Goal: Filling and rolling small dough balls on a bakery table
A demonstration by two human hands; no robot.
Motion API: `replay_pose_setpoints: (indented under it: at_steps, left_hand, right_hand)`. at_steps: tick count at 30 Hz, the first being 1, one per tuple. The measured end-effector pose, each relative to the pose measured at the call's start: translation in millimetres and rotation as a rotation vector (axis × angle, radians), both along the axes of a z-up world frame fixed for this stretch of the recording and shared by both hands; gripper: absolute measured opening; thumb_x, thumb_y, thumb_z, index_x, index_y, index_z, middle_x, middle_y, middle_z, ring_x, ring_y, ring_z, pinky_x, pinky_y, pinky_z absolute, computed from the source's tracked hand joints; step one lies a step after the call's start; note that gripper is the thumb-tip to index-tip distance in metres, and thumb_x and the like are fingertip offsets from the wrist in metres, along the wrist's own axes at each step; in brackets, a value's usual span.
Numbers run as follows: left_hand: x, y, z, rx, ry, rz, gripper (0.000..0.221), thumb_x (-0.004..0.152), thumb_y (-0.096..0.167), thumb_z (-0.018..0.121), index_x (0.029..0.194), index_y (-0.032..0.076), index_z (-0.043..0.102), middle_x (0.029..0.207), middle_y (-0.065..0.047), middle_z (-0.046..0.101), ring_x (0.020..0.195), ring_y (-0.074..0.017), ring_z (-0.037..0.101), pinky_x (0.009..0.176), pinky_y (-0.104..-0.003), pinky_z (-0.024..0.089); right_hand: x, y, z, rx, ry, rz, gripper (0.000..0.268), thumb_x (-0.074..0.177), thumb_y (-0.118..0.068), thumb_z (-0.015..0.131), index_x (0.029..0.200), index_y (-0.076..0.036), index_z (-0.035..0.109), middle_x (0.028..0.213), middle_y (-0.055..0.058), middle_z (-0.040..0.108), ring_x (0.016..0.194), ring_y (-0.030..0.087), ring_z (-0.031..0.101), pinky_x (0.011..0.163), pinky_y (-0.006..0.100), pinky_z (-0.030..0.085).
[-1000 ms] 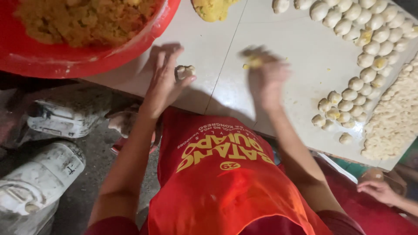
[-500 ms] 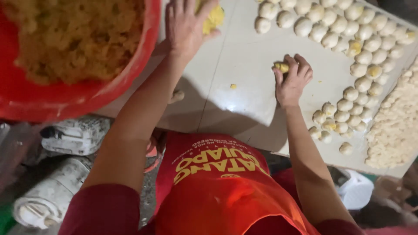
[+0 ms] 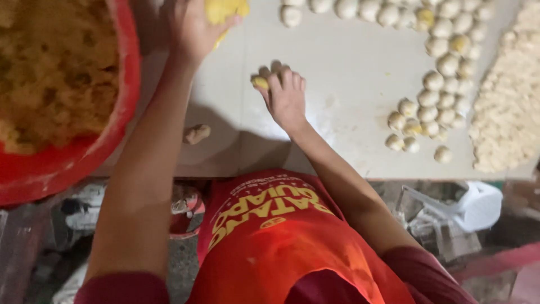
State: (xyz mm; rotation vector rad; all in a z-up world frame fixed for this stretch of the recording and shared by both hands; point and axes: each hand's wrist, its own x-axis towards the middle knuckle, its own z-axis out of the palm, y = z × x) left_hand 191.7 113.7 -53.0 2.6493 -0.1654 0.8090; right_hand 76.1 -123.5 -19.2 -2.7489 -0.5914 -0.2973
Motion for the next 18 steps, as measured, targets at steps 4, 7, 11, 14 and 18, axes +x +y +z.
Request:
replay_pose_setpoints:
  at_steps: [4, 7, 11, 14, 18]
  left_hand:
    - [-40.3, -42.0, 66.1, -0.106, 0.198, -0.243, 0.068, 0.077, 0.061, 0.089, 0.123, 0.017, 0.064, 0.104, -0.009, 0.060, 0.090, -0.0337, 0.057, 0.073, -0.044, 0.045]
    - [-51.2, -67.4, 74.8, -0.041, 0.501, -0.267, 0.088, 0.073, 0.072, 0.082, 0.138, 0.023, 0.048, 0.128, -0.018, 0.040, 0.114, -0.0417, 0.040, 0.091, -0.060, 0.032]
    - [-68.7, -87.4, 96.4, -0.150, 0.555, -0.162, 0.088, 0.089, 0.072, 0.078, 0.145, 0.017, 0.040, 0.146, -0.024, 0.034, 0.135, -0.0474, 0.026, 0.106, -0.069, 0.022]
    - [-97.1, -69.3, 74.9, -0.328, 0.335, -0.063, 0.045, 0.103, 0.038, 0.062, 0.140, 0.015, 0.049, 0.140, -0.015, 0.053, 0.131, -0.0388, 0.045, 0.106, -0.055, 0.031]
    - [-174.2, -9.9, 109.5, -0.346, 0.172, -0.038, 0.035, 0.084, -0.005, 0.054, 0.118, 0.003, 0.056, 0.101, -0.022, 0.061, 0.094, -0.0440, 0.057, 0.077, -0.048, 0.042]
  right_hand:
    - [20.0, -42.6, 20.6, 0.157, -0.156, -0.024, 0.029, 0.102, -0.038, 0.051, 0.102, -0.010, 0.056, 0.098, 0.014, 0.052, 0.081, 0.030, 0.046, 0.070, 0.044, 0.036]
    - [-1.3, -76.6, 36.0, 0.045, -0.057, -0.004, 0.042, 0.102, -0.044, 0.047, 0.116, -0.004, 0.052, 0.116, 0.018, 0.051, 0.106, 0.035, 0.045, 0.088, 0.053, 0.032]
    - [-27.7, -94.2, 23.0, -0.627, 0.382, -0.052, 0.075, 0.105, -0.067, 0.012, 0.160, -0.017, 0.003, 0.165, 0.005, -0.002, 0.152, 0.022, -0.003, 0.122, 0.051, -0.005]
    - [14.3, -109.2, -2.4, -0.248, 0.118, -0.043, 0.064, 0.111, -0.048, 0.043, 0.159, -0.009, 0.026, 0.162, 0.020, 0.021, 0.152, 0.032, 0.016, 0.117, 0.059, -0.002]
    - [89.7, -107.3, -7.5, -0.461, -0.121, -0.163, 0.072, 0.107, -0.066, 0.017, 0.154, -0.013, 0.009, 0.168, -0.001, 0.020, 0.155, 0.017, 0.013, 0.124, 0.051, -0.006]
